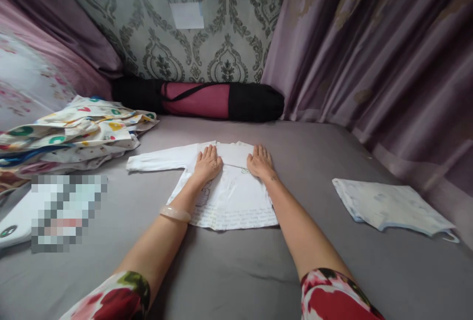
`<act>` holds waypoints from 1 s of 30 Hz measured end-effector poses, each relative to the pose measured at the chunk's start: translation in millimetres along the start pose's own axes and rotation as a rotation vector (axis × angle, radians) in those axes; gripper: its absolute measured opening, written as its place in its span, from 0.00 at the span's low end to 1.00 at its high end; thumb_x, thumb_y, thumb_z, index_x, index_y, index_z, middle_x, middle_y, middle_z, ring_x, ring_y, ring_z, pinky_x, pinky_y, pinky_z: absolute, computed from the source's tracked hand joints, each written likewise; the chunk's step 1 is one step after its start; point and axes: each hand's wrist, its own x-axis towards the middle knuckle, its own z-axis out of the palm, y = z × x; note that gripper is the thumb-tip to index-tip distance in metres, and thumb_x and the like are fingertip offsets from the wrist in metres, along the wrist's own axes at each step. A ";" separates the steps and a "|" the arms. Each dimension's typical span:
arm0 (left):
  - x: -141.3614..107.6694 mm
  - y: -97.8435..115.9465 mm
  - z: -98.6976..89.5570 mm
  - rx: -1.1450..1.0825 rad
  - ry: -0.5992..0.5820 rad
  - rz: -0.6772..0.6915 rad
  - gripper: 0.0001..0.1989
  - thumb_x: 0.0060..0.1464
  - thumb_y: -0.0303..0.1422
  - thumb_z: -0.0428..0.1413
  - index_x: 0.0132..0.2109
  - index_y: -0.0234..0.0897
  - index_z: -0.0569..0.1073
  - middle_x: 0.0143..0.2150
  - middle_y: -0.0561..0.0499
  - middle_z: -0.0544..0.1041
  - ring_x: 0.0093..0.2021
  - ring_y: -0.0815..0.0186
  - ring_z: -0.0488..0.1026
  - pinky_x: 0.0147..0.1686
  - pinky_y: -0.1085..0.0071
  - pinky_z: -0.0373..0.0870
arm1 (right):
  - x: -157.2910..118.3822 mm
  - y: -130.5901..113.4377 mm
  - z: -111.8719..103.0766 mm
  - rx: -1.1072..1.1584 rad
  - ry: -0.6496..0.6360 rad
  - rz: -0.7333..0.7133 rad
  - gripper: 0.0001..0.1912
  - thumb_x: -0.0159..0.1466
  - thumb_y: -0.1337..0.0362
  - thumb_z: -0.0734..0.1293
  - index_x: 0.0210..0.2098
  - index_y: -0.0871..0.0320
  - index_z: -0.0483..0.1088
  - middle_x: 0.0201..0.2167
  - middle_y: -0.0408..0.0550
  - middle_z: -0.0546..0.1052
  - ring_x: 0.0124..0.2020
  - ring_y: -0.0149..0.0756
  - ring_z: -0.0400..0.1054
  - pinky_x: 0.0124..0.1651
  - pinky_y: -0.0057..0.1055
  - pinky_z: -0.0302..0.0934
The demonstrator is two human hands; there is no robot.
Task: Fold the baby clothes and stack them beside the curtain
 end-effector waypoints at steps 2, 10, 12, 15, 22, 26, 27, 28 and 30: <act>0.3 -0.1 2.7 0.013 0.013 0.000 0.32 0.63 0.35 0.37 0.69 0.22 0.50 0.72 0.38 0.49 0.71 0.53 0.46 0.68 0.53 0.43 | -0.5 1.2 3.2 0.006 0.029 -0.002 0.32 0.70 0.59 0.45 0.69 0.71 0.45 0.71 0.61 0.47 0.70 0.46 0.40 0.69 0.43 0.38; 0.4 -2.4 -9.4 0.013 -0.092 0.026 0.36 0.65 0.45 0.34 0.70 0.23 0.47 0.72 0.36 0.45 0.72 0.52 0.41 0.68 0.54 0.40 | -2.5 -2.3 -1.9 0.015 0.017 0.000 0.33 0.69 0.59 0.45 0.69 0.71 0.46 0.70 0.62 0.48 0.70 0.47 0.41 0.68 0.44 0.39; -5.6 -5.7 -20.1 -0.004 -0.159 0.044 0.38 0.64 0.48 0.34 0.70 0.22 0.45 0.73 0.35 0.43 0.72 0.52 0.40 0.68 0.53 0.40 | -2.7 -3.6 -7.3 0.007 -0.006 -0.006 0.33 0.70 0.58 0.46 0.69 0.70 0.46 0.71 0.62 0.46 0.71 0.48 0.39 0.69 0.47 0.36; -26.2 -11.4 -31.4 -0.010 -0.174 0.055 0.38 0.64 0.49 0.34 0.71 0.24 0.44 0.73 0.36 0.42 0.72 0.53 0.39 0.67 0.52 0.41 | -3.9 -8.0 -13.2 -0.002 0.028 -0.072 0.34 0.70 0.57 0.45 0.69 0.71 0.44 0.71 0.60 0.44 0.71 0.46 0.35 0.70 0.46 0.31; -82.7 -22.2 -24.3 0.067 -0.156 0.146 0.35 0.66 0.46 0.36 0.70 0.23 0.48 0.72 0.33 0.46 0.72 0.52 0.42 0.67 0.52 0.43 | -4.1 -17.4 2.0 0.011 0.017 -0.075 0.37 0.70 0.52 0.43 0.69 0.75 0.45 0.71 0.62 0.45 0.71 0.47 0.35 0.70 0.39 0.33; -90.0 -22.7 -19.6 0.108 -0.099 0.155 0.34 0.66 0.46 0.36 0.69 0.23 0.51 0.71 0.34 0.48 0.72 0.52 0.43 0.68 0.53 0.42 | -2.3 -16.2 7.7 0.013 0.015 -0.071 0.37 0.70 0.53 0.43 0.69 0.75 0.44 0.71 0.62 0.45 0.71 0.47 0.35 0.70 0.40 0.33; -90.2 -22.5 -19.3 0.112 -0.088 0.154 0.34 0.66 0.45 0.36 0.69 0.23 0.51 0.71 0.34 0.48 0.72 0.52 0.43 0.68 0.53 0.42 | -2.2 -15.7 7.1 0.015 0.013 -0.071 0.37 0.70 0.53 0.44 0.69 0.75 0.44 0.71 0.61 0.45 0.71 0.46 0.35 0.70 0.39 0.33; -90.2 -22.2 -19.2 0.114 -0.079 0.155 0.34 0.66 0.45 0.37 0.69 0.23 0.52 0.71 0.33 0.49 0.72 0.52 0.43 0.68 0.53 0.42 | -2.2 -15.4 5.8 0.016 0.008 -0.069 0.37 0.70 0.53 0.44 0.69 0.75 0.44 0.71 0.61 0.45 0.71 0.46 0.35 0.70 0.39 0.33; -90.1 -22.0 -19.1 0.110 -0.065 0.158 0.34 0.66 0.45 0.37 0.68 0.22 0.53 0.71 0.33 0.50 0.71 0.52 0.45 0.68 0.53 0.43 | -2.5 -16.1 1.2 0.017 -0.012 -0.062 0.37 0.70 0.53 0.44 0.69 0.75 0.44 0.71 0.61 0.44 0.71 0.46 0.35 0.69 0.39 0.34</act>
